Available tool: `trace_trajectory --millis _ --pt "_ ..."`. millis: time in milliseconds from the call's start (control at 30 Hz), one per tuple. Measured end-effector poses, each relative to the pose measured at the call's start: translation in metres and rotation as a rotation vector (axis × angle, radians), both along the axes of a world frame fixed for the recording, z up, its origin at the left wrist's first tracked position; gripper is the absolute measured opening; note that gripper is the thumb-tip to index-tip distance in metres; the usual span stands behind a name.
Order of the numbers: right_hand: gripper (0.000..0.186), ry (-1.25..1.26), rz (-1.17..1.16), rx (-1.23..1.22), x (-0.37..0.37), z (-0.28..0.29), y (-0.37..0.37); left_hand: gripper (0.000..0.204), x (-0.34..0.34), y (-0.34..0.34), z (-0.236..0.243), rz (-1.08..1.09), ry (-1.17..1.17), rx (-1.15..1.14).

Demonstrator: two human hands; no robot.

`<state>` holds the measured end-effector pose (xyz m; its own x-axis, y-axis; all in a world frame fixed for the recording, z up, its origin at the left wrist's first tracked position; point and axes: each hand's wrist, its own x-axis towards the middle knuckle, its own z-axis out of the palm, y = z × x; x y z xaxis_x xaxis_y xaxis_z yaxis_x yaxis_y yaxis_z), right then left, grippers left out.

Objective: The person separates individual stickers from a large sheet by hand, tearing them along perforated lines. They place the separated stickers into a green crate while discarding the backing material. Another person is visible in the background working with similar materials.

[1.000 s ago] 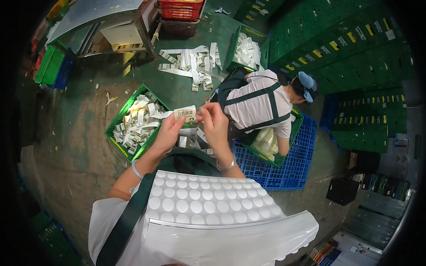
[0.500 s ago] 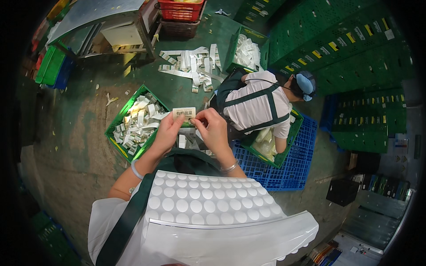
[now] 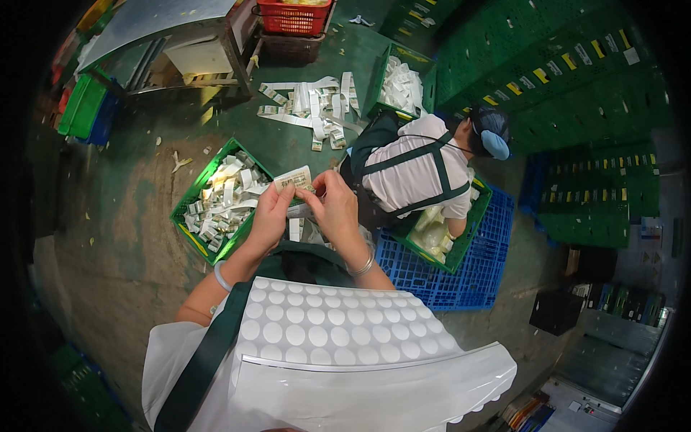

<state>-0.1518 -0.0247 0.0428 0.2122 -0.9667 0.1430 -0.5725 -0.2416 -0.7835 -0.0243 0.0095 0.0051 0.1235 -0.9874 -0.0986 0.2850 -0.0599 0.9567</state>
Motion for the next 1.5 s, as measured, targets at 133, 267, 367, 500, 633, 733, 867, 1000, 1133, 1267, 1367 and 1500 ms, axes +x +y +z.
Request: trace_trajectory --millis 133,267,367,500,633,733,867,1000,1133,1267,1367,1500 --pt "0.031 -0.064 0.078 0.139 -0.010 0.007 -0.009 0.026 0.014 0.001 0.006 -0.116 -0.023 -0.022" --pt "0.018 -0.526 0.180 0.350 -0.021 -0.011 -0.017 0.028 0.014 0.002 0.014 -0.333 0.170 0.007" --pt "0.018 -0.742 -0.079 0.448 -0.030 -0.003 -0.036 0.029 0.012 0.008 0.013 -0.497 0.198 0.167" --pt "0.031 -0.814 -0.090 0.536 -0.030 -0.002 -0.022 0.031 0.006 0.010 -0.008 -0.348 0.205 0.220" --pt "0.032 -0.747 -0.068 0.461 -0.014 -0.006 -0.007 0.030 -0.004 0.016 -0.018 -0.222 0.160 0.163" --pt "0.028 -0.705 -0.072 0.397 -0.008 -0.011 -0.005 0.028 -0.007 0.016 -0.002 -0.186 0.223 0.169" --pt "0.021 -0.215 -0.063 -0.115 -0.016 -0.020 0.001 0.029 -0.004 0.016 0.003 -0.185 0.215 0.146" --pt "0.011 -0.637 0.176 0.635 -0.030 -0.005 0.009 0.030 0.012 0.018 -0.001 -0.565 0.252 0.195" --pt "0.012 -0.886 0.138 0.502 -0.024 0.009 -0.009 0.038 -0.007 0.045 0.009 -1.340 0.172 -0.023" --pt "0.025 -0.241 -0.045 -0.044 -0.090 0.067 -0.024 0.021 0.009 0.030 0.035 -1.006 0.169 -0.246" --pt "0.038 -0.794 0.175 -0.575 -0.147 0.172 0.036 0.009 0.066 0.021 0.109 -0.363 0.148 -0.626" --pt "0.036 -0.819 0.771 -0.860 -0.133 0.232 0.096 0.018 0.068 0.061 0.182 -0.016 -0.113 -1.385"
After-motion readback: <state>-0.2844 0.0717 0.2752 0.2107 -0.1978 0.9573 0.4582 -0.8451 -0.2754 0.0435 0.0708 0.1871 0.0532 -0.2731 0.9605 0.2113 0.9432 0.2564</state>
